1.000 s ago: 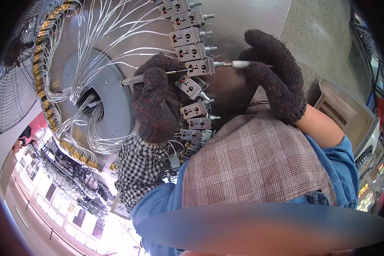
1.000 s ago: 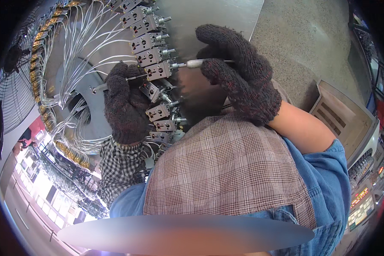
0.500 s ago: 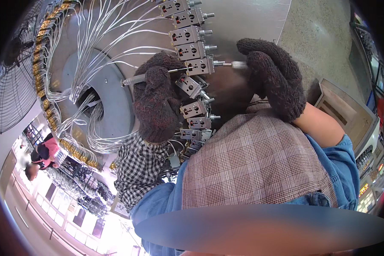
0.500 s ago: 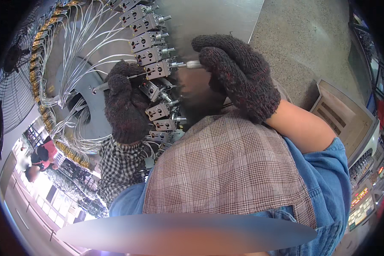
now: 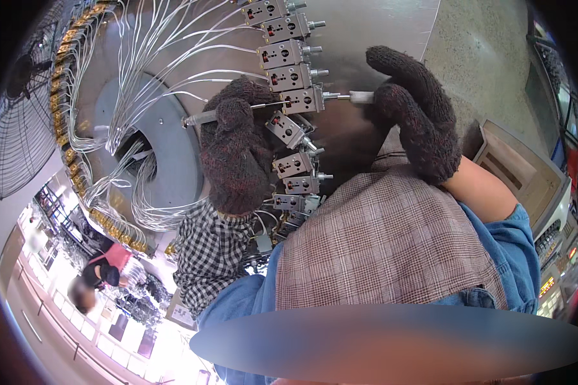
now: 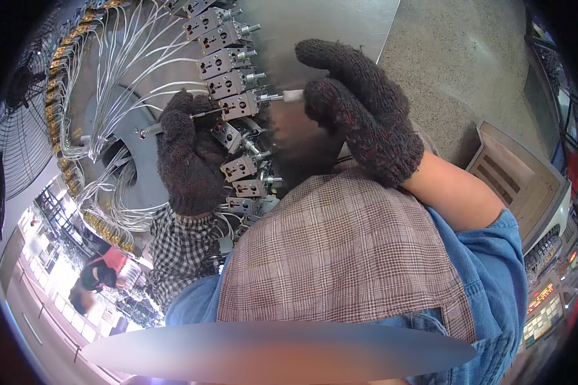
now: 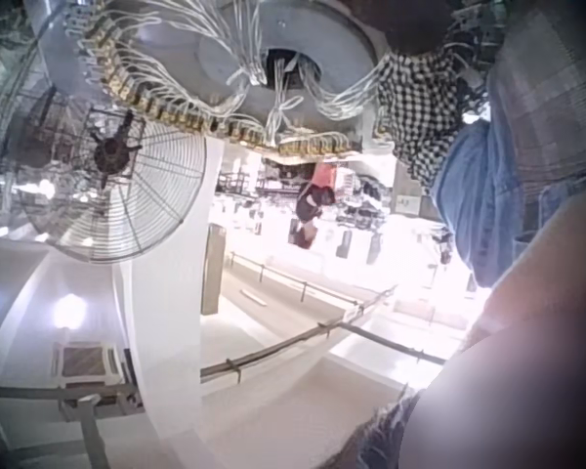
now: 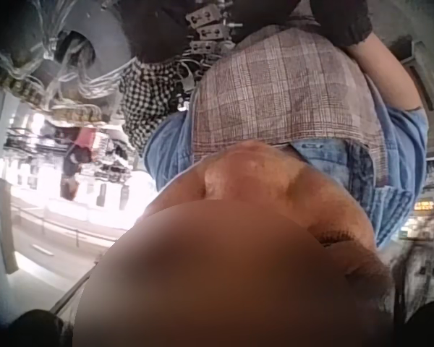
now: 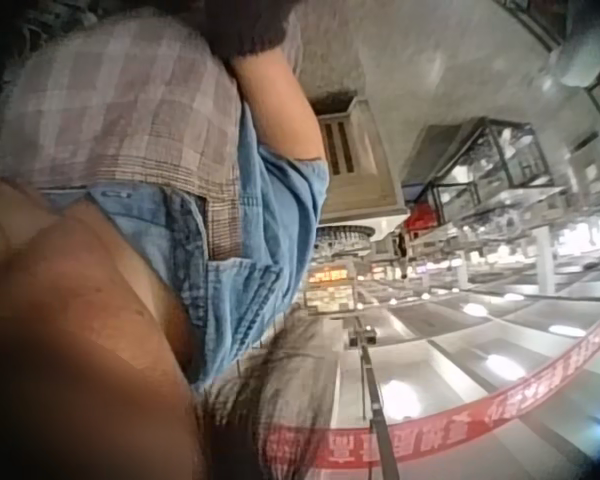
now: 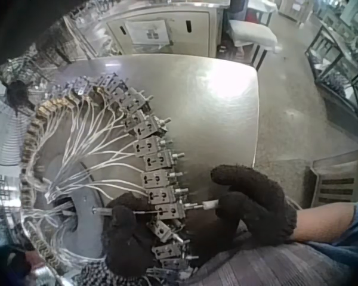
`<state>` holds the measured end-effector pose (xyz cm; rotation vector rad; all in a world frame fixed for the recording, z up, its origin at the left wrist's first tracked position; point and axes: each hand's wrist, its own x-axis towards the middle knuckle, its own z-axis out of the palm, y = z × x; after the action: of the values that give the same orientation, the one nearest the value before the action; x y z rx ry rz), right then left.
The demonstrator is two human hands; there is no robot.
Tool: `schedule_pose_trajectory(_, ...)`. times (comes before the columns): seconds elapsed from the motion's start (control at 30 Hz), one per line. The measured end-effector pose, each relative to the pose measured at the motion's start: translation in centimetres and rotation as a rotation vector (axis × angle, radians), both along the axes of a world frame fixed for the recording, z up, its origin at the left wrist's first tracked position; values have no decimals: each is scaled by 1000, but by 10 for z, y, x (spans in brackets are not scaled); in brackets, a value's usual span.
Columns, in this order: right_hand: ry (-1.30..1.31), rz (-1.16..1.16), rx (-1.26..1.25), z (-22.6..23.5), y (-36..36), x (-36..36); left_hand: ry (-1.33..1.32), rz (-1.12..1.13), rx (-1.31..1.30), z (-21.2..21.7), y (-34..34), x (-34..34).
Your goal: Manually soldering or assembling electronic components on a circular assembly jig.
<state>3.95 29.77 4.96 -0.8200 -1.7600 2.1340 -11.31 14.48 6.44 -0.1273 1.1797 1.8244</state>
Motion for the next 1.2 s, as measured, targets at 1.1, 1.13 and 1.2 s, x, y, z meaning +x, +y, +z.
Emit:
schedule_pose_trajectory(1.1,27,436,557,43,24,2,213,92,-116,6,-14,-14)
schedule_pose_trajectory(1.13,-171,712,734,53,25,-7,247,151,-35,3,-18,-16)
schedule_pose_trajectory(1.2,-158,772,1006,37,3,-16,281,194,50,5,-23,-24)
